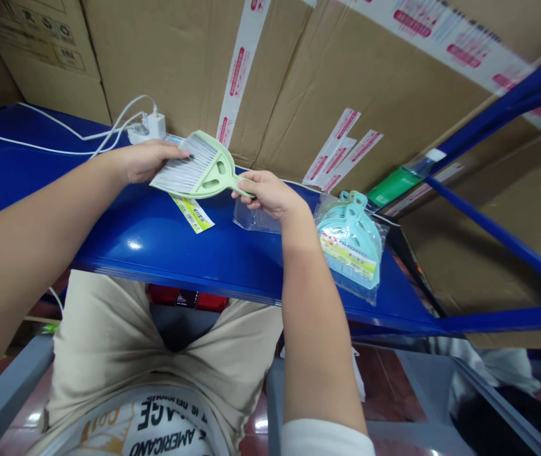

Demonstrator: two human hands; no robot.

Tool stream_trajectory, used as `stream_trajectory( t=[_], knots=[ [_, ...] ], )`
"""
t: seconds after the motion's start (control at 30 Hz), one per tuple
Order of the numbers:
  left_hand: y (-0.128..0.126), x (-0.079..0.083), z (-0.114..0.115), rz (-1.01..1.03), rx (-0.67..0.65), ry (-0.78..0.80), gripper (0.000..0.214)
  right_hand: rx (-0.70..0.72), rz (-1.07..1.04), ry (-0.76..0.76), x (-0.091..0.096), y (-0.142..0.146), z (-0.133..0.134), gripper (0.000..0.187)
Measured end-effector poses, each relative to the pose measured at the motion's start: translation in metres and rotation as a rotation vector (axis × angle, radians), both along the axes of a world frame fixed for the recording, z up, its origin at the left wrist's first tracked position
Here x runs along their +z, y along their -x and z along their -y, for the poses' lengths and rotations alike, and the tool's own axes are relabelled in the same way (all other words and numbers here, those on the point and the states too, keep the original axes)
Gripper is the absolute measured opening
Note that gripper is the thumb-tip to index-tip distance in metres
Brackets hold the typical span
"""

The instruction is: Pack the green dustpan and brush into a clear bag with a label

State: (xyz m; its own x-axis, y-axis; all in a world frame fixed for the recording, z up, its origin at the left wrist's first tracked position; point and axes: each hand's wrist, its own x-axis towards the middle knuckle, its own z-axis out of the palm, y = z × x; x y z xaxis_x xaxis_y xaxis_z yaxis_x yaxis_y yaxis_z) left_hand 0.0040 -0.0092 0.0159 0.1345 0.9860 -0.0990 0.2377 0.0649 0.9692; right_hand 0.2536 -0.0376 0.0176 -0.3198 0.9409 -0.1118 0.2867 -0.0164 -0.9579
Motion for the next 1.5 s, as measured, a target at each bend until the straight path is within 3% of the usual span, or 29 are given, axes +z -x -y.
stream_trajectory(
  t=[0.2,0.4,0.53,0.73,0.83,0.97,1.1,1.23,1.37,1.5],
  knots=[
    [0.009,0.006,0.0,0.231,-0.073,0.073,0.053,-0.013,-0.021,-0.04,0.005,-0.008,0.001,0.018],
    [0.001,-0.003,-0.002,0.104,-0.046,0.04,0.028,0.019,-0.013,-0.003,0.004,-0.009,0.002,0.011],
    [-0.005,-0.005,0.0,-0.073,0.007,0.026,0.034,-0.002,-0.02,0.013,0.002,-0.006,0.001,0.014],
    [-0.006,-0.001,0.004,0.091,0.079,0.056,0.037,-0.162,-0.003,-0.073,0.0,-0.005,-0.008,0.018],
    [-0.006,-0.004,0.003,0.252,0.129,0.069,0.041,-0.307,0.179,-0.144,0.0,-0.005,-0.01,0.015],
    [-0.005,-0.012,-0.002,0.351,0.191,0.057,0.043,-0.487,0.662,-0.335,0.002,-0.007,-0.006,0.009],
    [-0.002,-0.016,-0.007,0.248,0.209,0.022,0.036,-0.464,1.013,-0.318,-0.003,-0.002,0.0,0.041],
    [-0.002,-0.016,-0.006,0.194,0.206,0.008,0.035,-0.408,1.13,-0.214,-0.007,0.012,0.006,0.06],
    [-0.004,-0.014,-0.003,0.196,0.209,0.013,0.038,-0.383,1.137,-0.205,-0.006,0.019,0.01,0.053],
    [-0.004,-0.012,-0.002,0.225,0.2,0.029,0.039,-0.415,1.103,-0.304,-0.007,0.019,0.009,0.045]
  ],
)
